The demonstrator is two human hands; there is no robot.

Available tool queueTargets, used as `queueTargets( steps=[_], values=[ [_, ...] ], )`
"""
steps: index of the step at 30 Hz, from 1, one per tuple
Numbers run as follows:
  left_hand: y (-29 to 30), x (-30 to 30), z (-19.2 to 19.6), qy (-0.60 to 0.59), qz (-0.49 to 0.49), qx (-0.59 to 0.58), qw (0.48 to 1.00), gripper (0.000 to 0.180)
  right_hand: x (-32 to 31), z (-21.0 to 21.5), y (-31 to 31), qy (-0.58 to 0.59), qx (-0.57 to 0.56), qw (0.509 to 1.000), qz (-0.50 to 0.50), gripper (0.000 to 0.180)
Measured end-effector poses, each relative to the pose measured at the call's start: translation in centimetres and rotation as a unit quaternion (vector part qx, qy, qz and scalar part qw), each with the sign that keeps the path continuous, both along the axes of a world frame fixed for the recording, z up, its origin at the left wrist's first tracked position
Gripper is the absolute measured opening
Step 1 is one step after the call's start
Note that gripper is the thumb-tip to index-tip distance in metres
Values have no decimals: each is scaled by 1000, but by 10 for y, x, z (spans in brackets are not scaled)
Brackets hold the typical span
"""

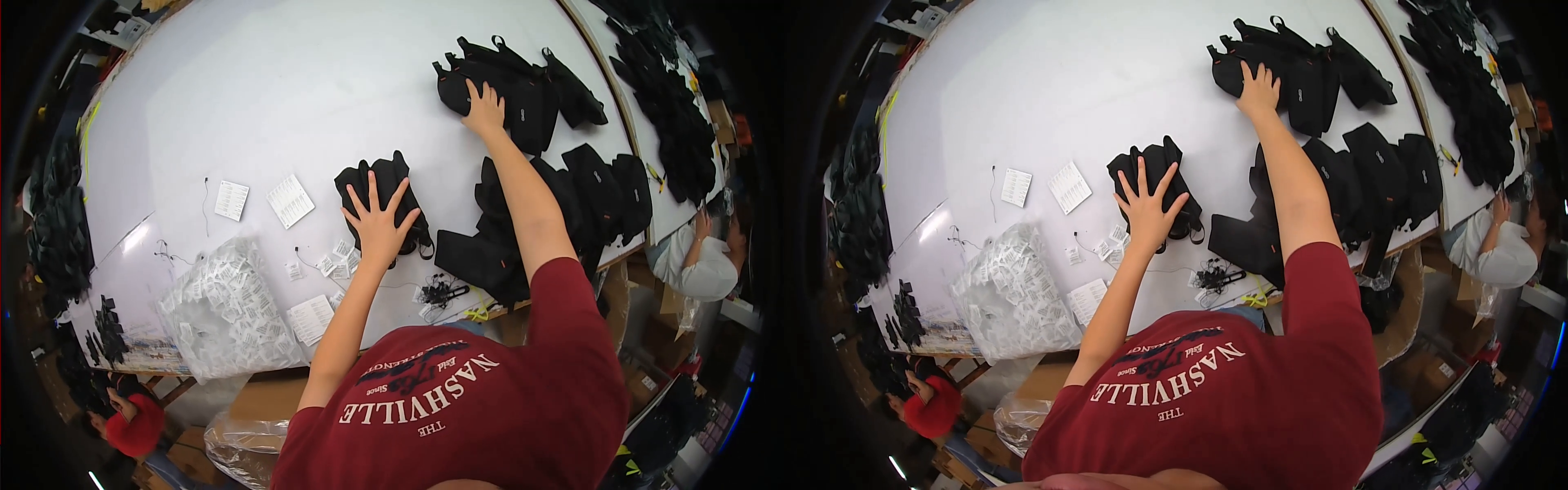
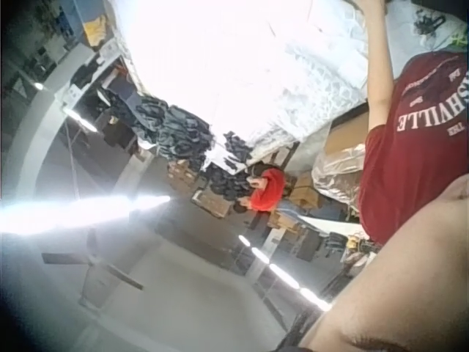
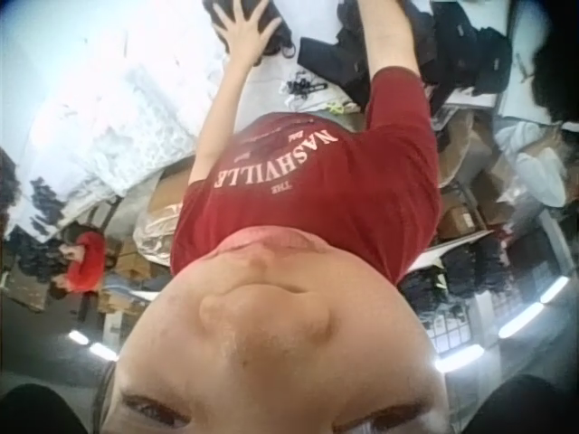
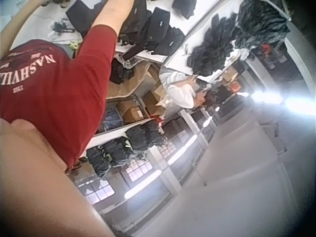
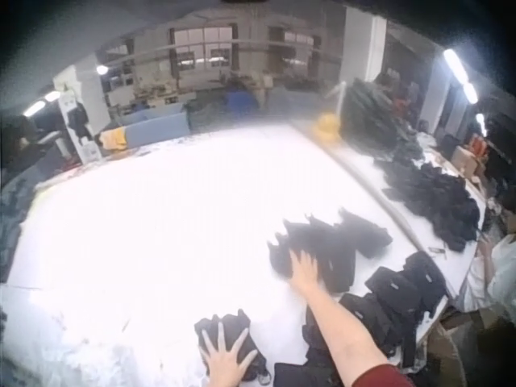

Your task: Packing small black zippered pouches into a large shipping box lined with plastic.

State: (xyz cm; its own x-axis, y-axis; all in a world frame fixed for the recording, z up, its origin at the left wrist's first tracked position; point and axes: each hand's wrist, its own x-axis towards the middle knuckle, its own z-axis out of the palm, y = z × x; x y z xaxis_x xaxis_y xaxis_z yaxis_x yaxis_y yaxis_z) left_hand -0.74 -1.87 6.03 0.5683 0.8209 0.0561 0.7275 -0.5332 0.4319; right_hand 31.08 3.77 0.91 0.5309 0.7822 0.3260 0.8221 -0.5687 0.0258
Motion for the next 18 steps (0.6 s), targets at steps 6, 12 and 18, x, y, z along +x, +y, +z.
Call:
queueTargets(
  steps=[6,12,18],
  values=[
    [2,3,1,2,-12,-2,1000,57,21,-1,1,6,-33,997,71,41],
    [4,1,-1,10,-7,7,1000,58,-35,56,-20,49,-23,914,403,20],
    [3,5,-3,8,1,-5,1000,57,-113,54,-79,112,-48,878,462,49]
  ],
)
